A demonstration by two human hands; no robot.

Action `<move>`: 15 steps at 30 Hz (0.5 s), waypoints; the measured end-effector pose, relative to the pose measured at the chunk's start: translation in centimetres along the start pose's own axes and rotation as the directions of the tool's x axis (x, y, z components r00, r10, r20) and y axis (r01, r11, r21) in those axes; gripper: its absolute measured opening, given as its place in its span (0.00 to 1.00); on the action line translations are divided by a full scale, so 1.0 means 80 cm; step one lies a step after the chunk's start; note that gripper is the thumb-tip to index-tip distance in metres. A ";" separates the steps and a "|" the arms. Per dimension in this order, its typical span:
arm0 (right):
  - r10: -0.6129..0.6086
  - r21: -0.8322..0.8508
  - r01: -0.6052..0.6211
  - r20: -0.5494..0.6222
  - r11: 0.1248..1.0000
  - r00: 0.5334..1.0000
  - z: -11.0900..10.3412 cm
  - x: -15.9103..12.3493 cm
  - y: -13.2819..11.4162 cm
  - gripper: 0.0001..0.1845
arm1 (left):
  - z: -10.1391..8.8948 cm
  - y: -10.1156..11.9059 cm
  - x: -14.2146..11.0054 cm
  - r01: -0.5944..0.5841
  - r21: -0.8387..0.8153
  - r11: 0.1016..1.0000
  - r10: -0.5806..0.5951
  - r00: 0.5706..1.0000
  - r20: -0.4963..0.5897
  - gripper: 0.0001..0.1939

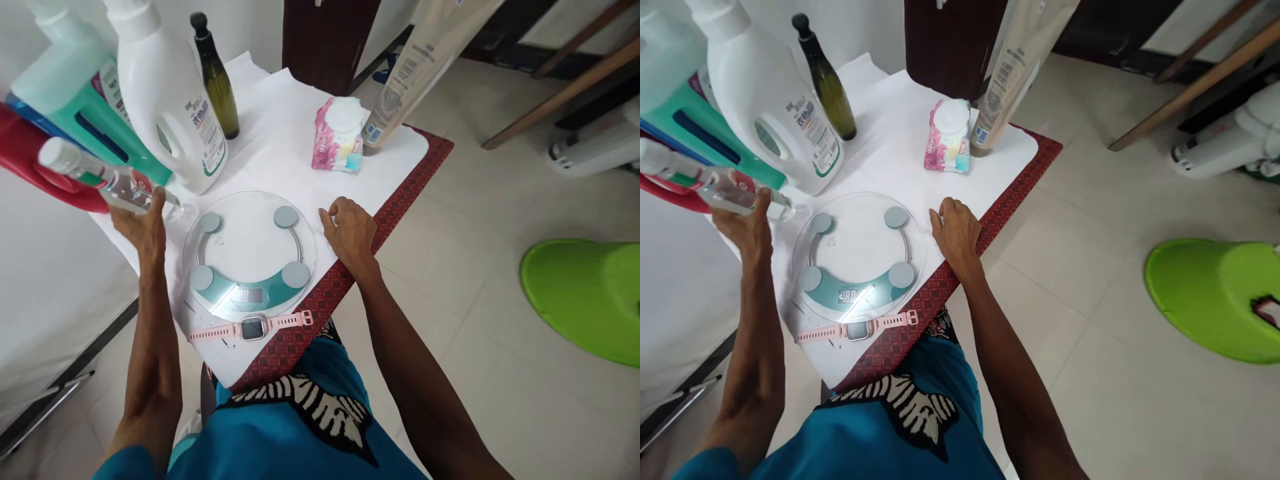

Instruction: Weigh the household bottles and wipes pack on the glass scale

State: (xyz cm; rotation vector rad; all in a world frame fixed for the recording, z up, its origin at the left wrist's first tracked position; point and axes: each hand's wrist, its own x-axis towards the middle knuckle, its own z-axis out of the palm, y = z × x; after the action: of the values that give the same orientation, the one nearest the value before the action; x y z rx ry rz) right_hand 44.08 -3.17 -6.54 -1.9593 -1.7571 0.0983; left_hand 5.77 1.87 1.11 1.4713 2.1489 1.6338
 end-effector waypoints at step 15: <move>0.041 0.033 -0.043 0.062 0.999 0.997 -0.004 0.000 -0.002 0.12 | -0.020 0.101 -0.171 -0.171 -0.001 0.985 0.155 0.890 0.429 0.26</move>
State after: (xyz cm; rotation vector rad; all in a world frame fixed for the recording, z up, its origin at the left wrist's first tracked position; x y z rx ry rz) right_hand 44.08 -3.25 -6.21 -1.9882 -1.7413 0.2038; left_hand 17.36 -9.07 1.78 1.8587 1.8609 1.1651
